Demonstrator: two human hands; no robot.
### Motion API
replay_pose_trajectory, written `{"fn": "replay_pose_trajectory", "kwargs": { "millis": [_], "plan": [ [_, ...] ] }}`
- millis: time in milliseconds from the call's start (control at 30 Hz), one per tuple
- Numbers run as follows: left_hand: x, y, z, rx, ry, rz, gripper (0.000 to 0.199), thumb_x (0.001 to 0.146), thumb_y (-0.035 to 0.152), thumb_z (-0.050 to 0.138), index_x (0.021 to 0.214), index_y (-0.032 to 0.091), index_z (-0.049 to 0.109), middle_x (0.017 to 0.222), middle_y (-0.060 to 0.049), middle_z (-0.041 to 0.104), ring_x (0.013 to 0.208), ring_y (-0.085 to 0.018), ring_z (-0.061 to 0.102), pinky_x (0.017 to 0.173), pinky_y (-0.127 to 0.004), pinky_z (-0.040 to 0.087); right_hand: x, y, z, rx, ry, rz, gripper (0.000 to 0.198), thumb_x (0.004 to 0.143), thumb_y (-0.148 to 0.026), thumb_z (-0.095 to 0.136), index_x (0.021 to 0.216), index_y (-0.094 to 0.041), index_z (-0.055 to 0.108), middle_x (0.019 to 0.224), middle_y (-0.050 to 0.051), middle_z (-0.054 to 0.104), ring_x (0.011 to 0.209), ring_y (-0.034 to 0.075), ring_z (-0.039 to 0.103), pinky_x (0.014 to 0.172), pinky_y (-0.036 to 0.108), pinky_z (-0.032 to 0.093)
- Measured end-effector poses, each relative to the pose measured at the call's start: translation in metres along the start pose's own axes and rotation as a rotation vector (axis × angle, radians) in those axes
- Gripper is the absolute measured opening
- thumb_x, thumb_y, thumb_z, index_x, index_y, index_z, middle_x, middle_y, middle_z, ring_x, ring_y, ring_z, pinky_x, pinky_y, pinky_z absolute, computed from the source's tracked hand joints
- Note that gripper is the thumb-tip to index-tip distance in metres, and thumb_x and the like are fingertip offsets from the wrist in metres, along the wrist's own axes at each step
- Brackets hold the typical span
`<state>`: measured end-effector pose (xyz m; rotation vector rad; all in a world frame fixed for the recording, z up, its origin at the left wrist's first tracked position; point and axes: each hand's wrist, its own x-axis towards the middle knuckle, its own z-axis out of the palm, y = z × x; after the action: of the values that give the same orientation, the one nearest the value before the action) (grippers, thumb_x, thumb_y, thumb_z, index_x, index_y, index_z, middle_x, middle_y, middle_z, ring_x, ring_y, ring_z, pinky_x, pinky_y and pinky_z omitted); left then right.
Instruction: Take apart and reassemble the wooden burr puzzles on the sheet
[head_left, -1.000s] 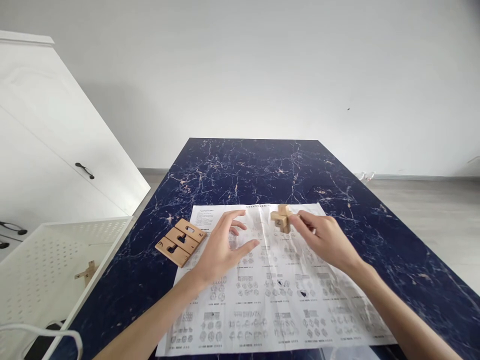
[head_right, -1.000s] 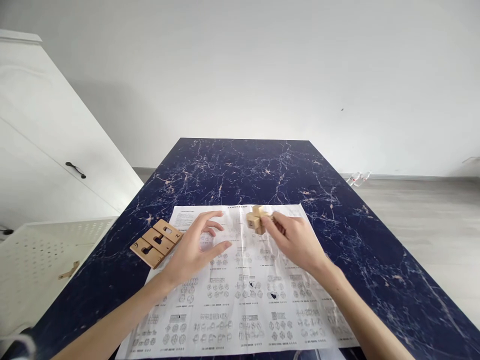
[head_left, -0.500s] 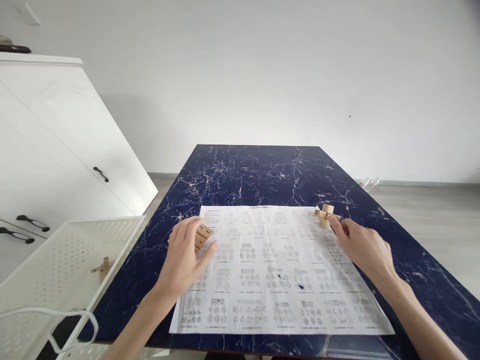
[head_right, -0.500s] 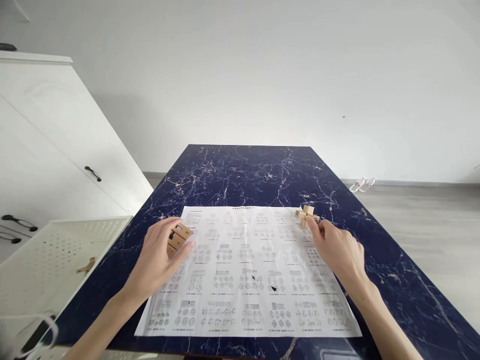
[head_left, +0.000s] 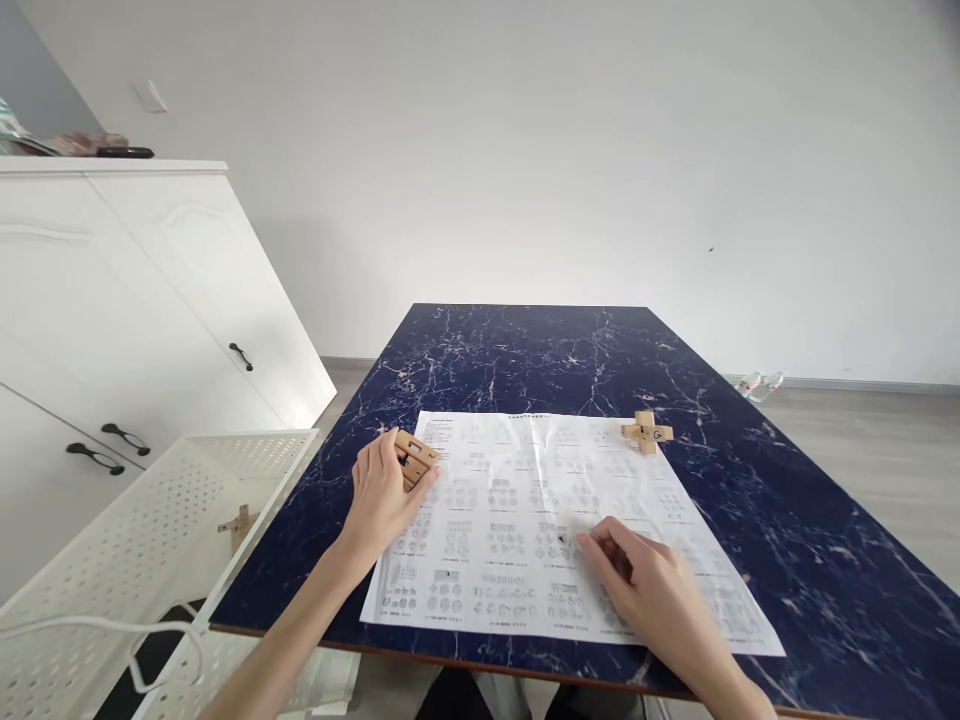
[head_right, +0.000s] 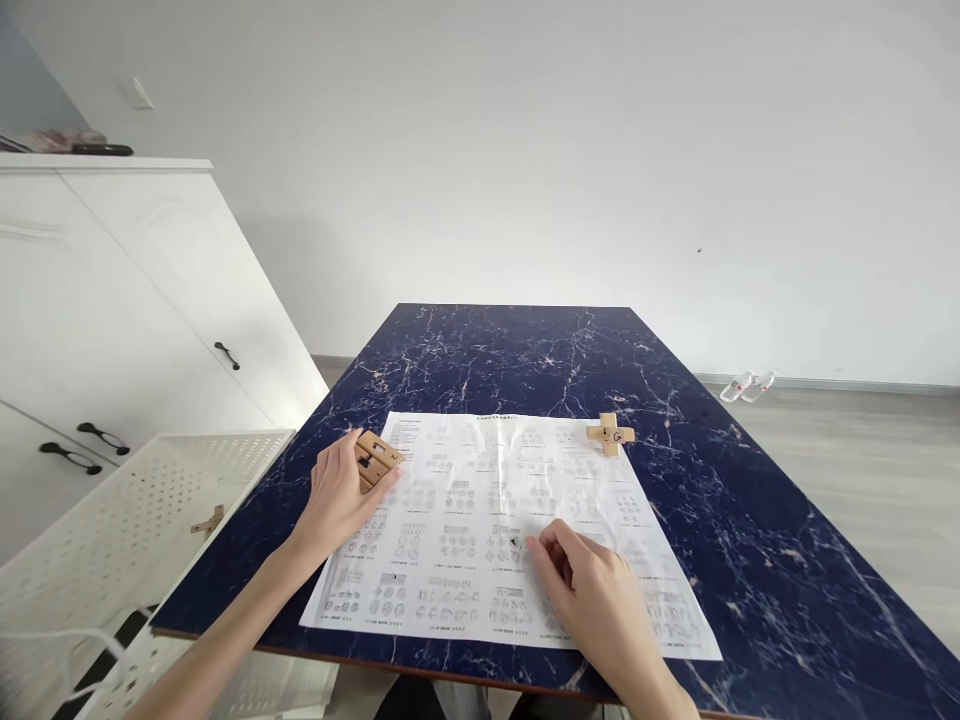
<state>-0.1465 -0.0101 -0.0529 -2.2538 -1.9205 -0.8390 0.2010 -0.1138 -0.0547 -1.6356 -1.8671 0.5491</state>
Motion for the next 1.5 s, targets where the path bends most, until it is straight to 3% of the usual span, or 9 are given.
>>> {"fn": "replay_pose_trajectory", "kwargs": {
  "millis": [167,367,500,733,867,967,1167,1333,1500],
  "plan": [
    [0.007,0.006,-0.004,0.036,-0.031,-0.01,0.073,0.097,0.066,0.06,0.148,0.015,0.046,0.142,-0.023,0.063,0.135,-0.045,0.055,0.112,-0.063,0.045,0.001,0.0,-0.002,0.021,0.006,-0.017,0.044,0.109,-0.057,0.045,0.08,-0.025,0.053,0.061,-0.003,0.056,0.053,0.017,0.055,0.054,0.028,0.036],
    [0.008,0.011,-0.01,0.003,-0.066,-0.007,0.074,0.098,0.062,0.062,0.15,0.011,0.046,0.139,-0.023,0.067,0.136,-0.044,0.054,0.114,-0.061,0.046,0.002,-0.002,0.0,0.053,0.03,-0.017,0.043,0.109,-0.056,0.045,0.08,-0.025,0.052,0.062,-0.002,0.056,0.054,0.018,0.054,0.055,0.028,0.034],
    [0.005,0.021,-0.014,-0.087,-0.117,-0.007,0.074,0.097,0.064,0.063,0.151,0.017,0.046,0.141,-0.019,0.066,0.141,-0.041,0.052,0.114,-0.058,0.048,0.003,-0.001,0.0,0.063,0.034,-0.024,0.041,0.11,-0.054,0.046,0.082,-0.025,0.053,0.062,-0.003,0.056,0.053,0.018,0.054,0.055,0.028,0.033],
    [0.01,0.083,-0.002,-0.279,-0.255,0.04,0.08,0.097,0.069,0.064,0.159,0.024,0.042,0.151,-0.018,0.057,0.141,-0.039,0.055,0.113,-0.058,0.051,0.005,-0.001,-0.002,0.053,0.029,-0.031,0.038,0.11,-0.049,0.047,0.081,-0.025,0.054,0.062,-0.003,0.059,0.053,0.017,0.056,0.055,0.028,0.033],
    [0.023,0.122,0.01,-0.32,-0.452,0.165,0.089,0.095,0.075,0.061,0.162,0.022,0.038,0.156,-0.021,0.051,0.143,-0.04,0.054,0.113,-0.057,0.053,0.006,-0.003,-0.002,0.065,0.023,-0.026,0.039,0.111,-0.05,0.047,0.082,-0.024,0.055,0.063,-0.002,0.06,0.054,0.017,0.057,0.056,0.028,0.034],
    [0.032,0.136,0.017,-0.343,-0.51,0.274,0.091,0.093,0.077,0.062,0.161,0.021,0.041,0.153,-0.02,0.054,0.144,-0.04,0.052,0.115,-0.057,0.05,0.007,-0.002,-0.002,0.076,0.029,-0.026,0.038,0.111,-0.049,0.047,0.083,-0.024,0.055,0.065,-0.002,0.061,0.055,0.017,0.057,0.056,0.028,0.035],
    [0.039,0.132,0.024,-0.39,-0.568,0.29,0.087,0.092,0.073,0.067,0.161,0.026,0.041,0.156,-0.015,0.054,0.148,-0.039,0.047,0.121,-0.058,0.046,0.007,-0.003,-0.003,0.024,0.0,-0.025,0.034,0.11,-0.044,0.049,0.083,-0.024,0.054,0.066,-0.003,0.063,0.056,0.017,0.057,0.057,0.029,0.035],
    [0.045,0.119,0.021,-0.412,-0.559,0.318,0.103,0.082,0.081,0.072,0.162,0.026,0.037,0.163,-0.016,0.046,0.151,-0.042,0.042,0.123,-0.063,0.042,0.027,-0.009,-0.021,-0.025,-0.127,-0.066,0.027,0.11,-0.037,0.049,0.087,-0.024,0.056,0.07,-0.002,0.066,0.059,0.017,0.06,0.058,0.029,0.037],
    [0.049,0.102,0.02,-0.413,-0.575,0.322,0.106,0.08,0.077,0.079,0.162,0.027,0.035,0.16,-0.017,0.048,0.148,-0.043,0.045,0.12,-0.065,0.043,0.06,-0.011,-0.034,-0.074,-0.168,-0.107,0.011,0.105,-0.033,0.058,0.113,-0.026,0.062,0.089,0.0,0.072,0.064,0.017,0.064,0.06,0.03,0.04]
  ]
}}
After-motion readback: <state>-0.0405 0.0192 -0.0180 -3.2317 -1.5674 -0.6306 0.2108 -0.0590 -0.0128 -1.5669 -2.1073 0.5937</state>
